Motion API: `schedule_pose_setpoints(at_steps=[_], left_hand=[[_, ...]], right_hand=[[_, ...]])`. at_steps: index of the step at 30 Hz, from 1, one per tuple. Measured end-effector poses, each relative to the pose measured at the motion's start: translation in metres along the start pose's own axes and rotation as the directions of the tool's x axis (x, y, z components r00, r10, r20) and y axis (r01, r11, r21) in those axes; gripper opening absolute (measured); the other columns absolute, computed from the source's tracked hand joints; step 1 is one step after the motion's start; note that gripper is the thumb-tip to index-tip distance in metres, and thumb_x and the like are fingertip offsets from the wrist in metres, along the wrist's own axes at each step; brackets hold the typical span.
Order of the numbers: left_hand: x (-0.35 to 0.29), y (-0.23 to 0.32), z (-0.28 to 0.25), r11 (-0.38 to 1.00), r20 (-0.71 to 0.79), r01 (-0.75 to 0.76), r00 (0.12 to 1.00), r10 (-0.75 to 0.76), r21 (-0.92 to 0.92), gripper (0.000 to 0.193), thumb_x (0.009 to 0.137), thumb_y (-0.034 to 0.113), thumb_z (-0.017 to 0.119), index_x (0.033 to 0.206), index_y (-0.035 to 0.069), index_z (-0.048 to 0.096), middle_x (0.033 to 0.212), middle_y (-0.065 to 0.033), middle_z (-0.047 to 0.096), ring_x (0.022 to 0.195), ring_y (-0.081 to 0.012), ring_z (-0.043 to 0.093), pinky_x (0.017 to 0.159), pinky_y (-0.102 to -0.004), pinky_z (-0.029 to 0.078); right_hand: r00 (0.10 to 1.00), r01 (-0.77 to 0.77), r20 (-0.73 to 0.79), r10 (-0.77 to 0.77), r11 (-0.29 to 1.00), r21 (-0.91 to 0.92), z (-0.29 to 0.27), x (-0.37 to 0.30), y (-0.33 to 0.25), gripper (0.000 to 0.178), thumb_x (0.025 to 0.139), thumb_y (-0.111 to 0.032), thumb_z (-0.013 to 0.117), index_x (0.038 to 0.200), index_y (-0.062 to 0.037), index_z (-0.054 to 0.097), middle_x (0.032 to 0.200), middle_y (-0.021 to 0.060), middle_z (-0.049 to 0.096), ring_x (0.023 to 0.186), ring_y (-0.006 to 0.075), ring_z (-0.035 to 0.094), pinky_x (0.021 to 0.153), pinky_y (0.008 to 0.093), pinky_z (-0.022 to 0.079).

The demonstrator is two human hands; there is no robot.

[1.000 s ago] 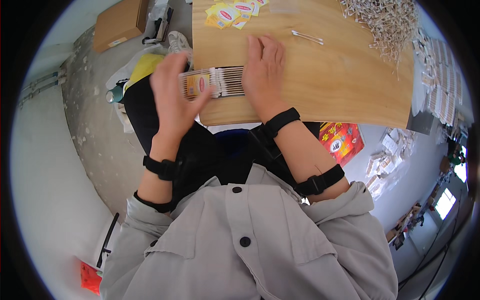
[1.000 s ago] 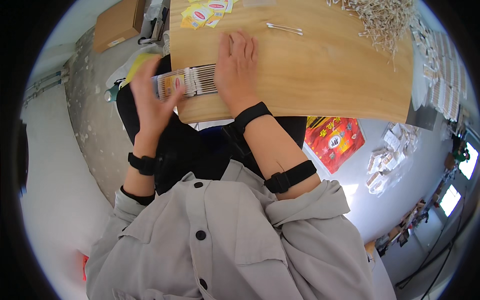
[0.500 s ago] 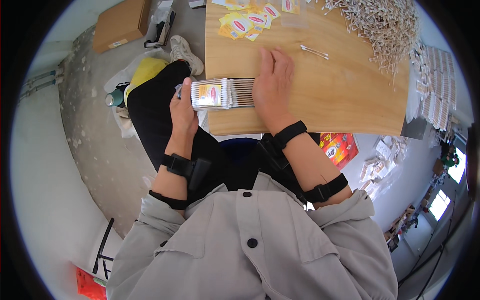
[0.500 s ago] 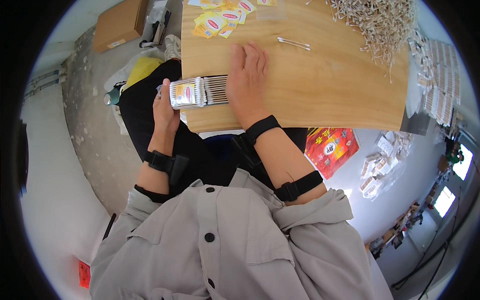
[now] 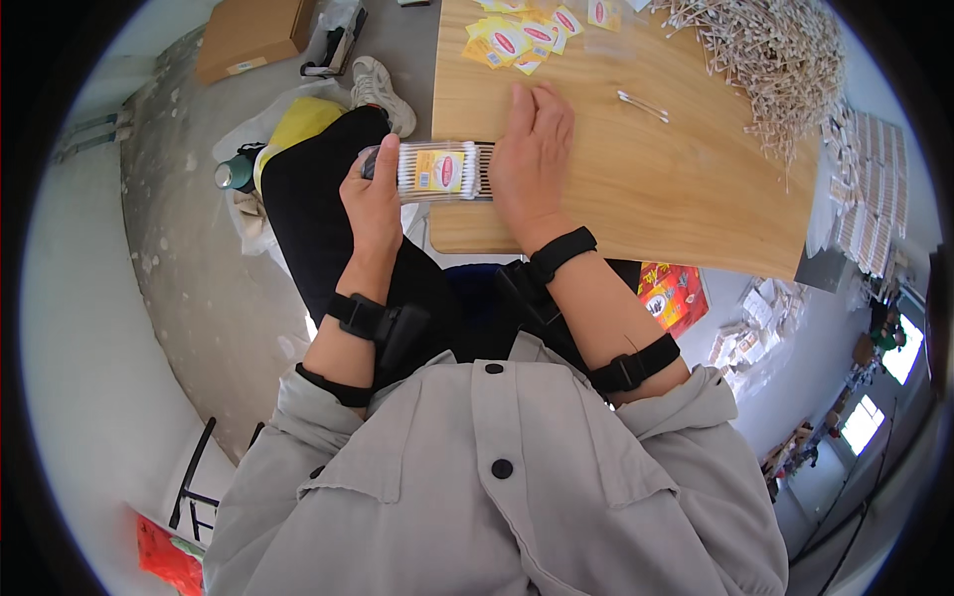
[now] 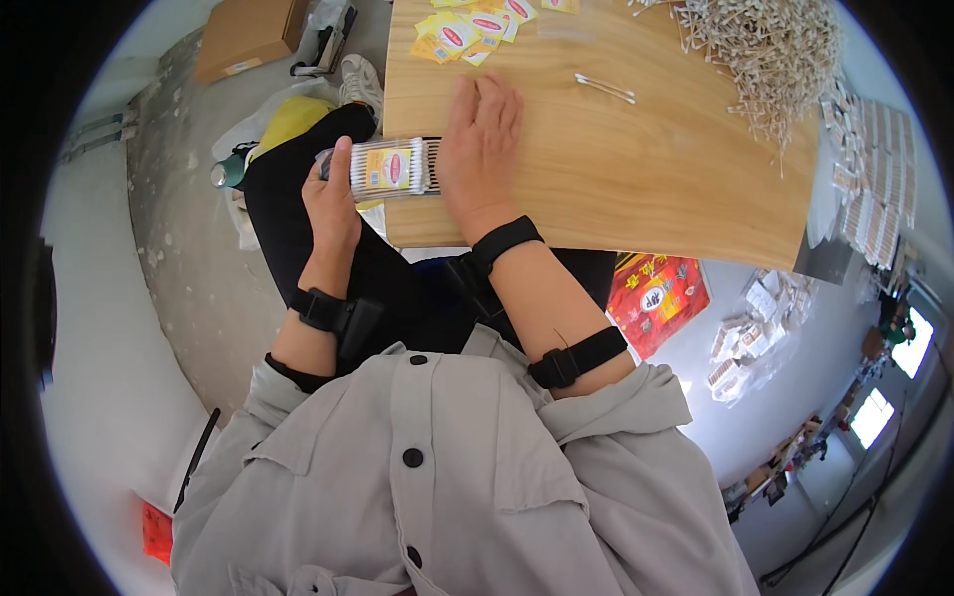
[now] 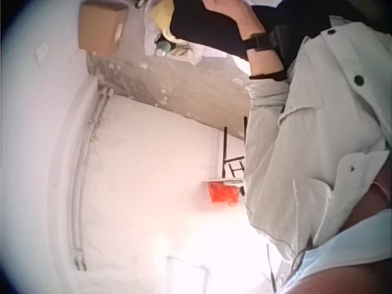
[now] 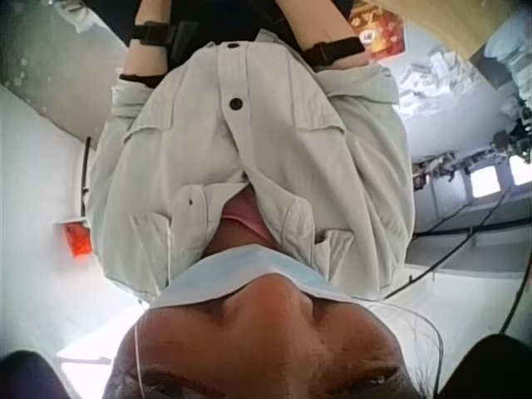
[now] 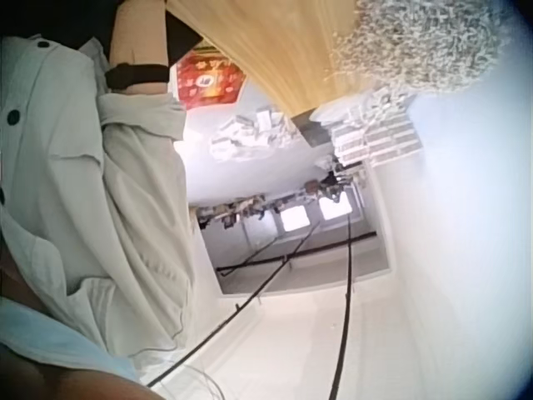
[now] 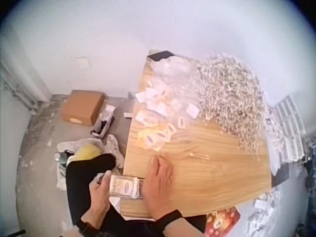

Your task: The person repeatedly gathers cotton swabs from a large pile on a wooden table, aligns them into neat rows, and places them into small transparent plastic bags. The person then seals the bags and sets them aside. This process is repeated multiple times throughout the video.

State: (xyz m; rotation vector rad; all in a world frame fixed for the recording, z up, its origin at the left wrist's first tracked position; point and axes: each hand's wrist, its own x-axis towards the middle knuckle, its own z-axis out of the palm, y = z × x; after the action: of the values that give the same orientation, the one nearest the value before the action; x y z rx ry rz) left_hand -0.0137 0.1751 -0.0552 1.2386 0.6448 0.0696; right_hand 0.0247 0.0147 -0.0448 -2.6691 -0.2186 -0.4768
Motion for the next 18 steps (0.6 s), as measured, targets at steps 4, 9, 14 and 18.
schedule_pose_setpoints(at_steps=[4, 9, 14, 18], left_hand=[[0.001, -0.001, 0.000, 1.000, 0.002, -0.025, 1.000, 0.025, 0.004, 0.026, 0.095, 0.025, 0.069, 0.086, 0.000, 0.066, 0.075, 0.0015, 0.062, 0.066, -0.0037, 0.053, 0.061, -0.0219, 0.045], [0.003, 0.002, 0.000, 0.999, 0.004, -0.025, 1.000, 0.025, 0.038, 0.028, 0.095, 0.025, 0.069, 0.086, -0.001, 0.066, 0.074, 0.0022, 0.061, 0.065, -0.0034, 0.051, 0.060, -0.0219, 0.043], [0.002, -0.002, -0.002, 1.000, -0.023, -0.016, 1.000, 0.016, 0.015, 0.029, 0.094, 0.026, 0.070, 0.086, -0.001, 0.067, 0.074, 0.0029, 0.061, 0.065, -0.0032, 0.049, 0.060, -0.0216, 0.041], [0.003, -0.001, -0.003, 0.999, -0.002, 0.005, 1.000, -0.005, 0.035, 0.029, 0.094, 0.027, 0.070, 0.090, -0.002, 0.068, 0.076, 0.0029, 0.062, 0.066, -0.0028, 0.050, 0.061, -0.0210, 0.042]], right_hand=[[1.000, 0.002, -0.002, -0.002, 1.000, 0.012, 0.002, 0.002, -0.003, 0.038, 0.087, -0.001, 0.051, 0.125, 0.0037, 0.049, 0.120, 0.0182, 0.047, 0.126, 0.0376, 0.042, 0.112, 0.0517, 0.031], [0.976, -0.203, -0.002, 0.216, 0.920, 0.335, -0.009, 0.001, 0.002, 0.033, 0.094, -0.005, 0.047, 0.126, 0.0028, 0.049, 0.121, 0.0188, 0.050, 0.124, 0.0353, 0.045, 0.112, 0.0446, 0.033], [0.809, -0.372, 0.169, 0.563, 0.268, 0.889, -0.030, -0.031, -0.004, 0.037, 0.105, -0.017, 0.039, 0.136, 0.0024, 0.041, 0.132, 0.0191, 0.049, 0.125, 0.0260, 0.047, 0.109, 0.0380, 0.038], [0.830, -0.375, 0.216, 0.514, 0.229, 0.898, -0.021, -0.032, -0.022, 0.042, 0.106, -0.021, 0.038, 0.141, 0.0027, 0.036, 0.135, 0.0196, 0.048, 0.129, 0.0262, 0.045, 0.112, 0.0380, 0.034]])
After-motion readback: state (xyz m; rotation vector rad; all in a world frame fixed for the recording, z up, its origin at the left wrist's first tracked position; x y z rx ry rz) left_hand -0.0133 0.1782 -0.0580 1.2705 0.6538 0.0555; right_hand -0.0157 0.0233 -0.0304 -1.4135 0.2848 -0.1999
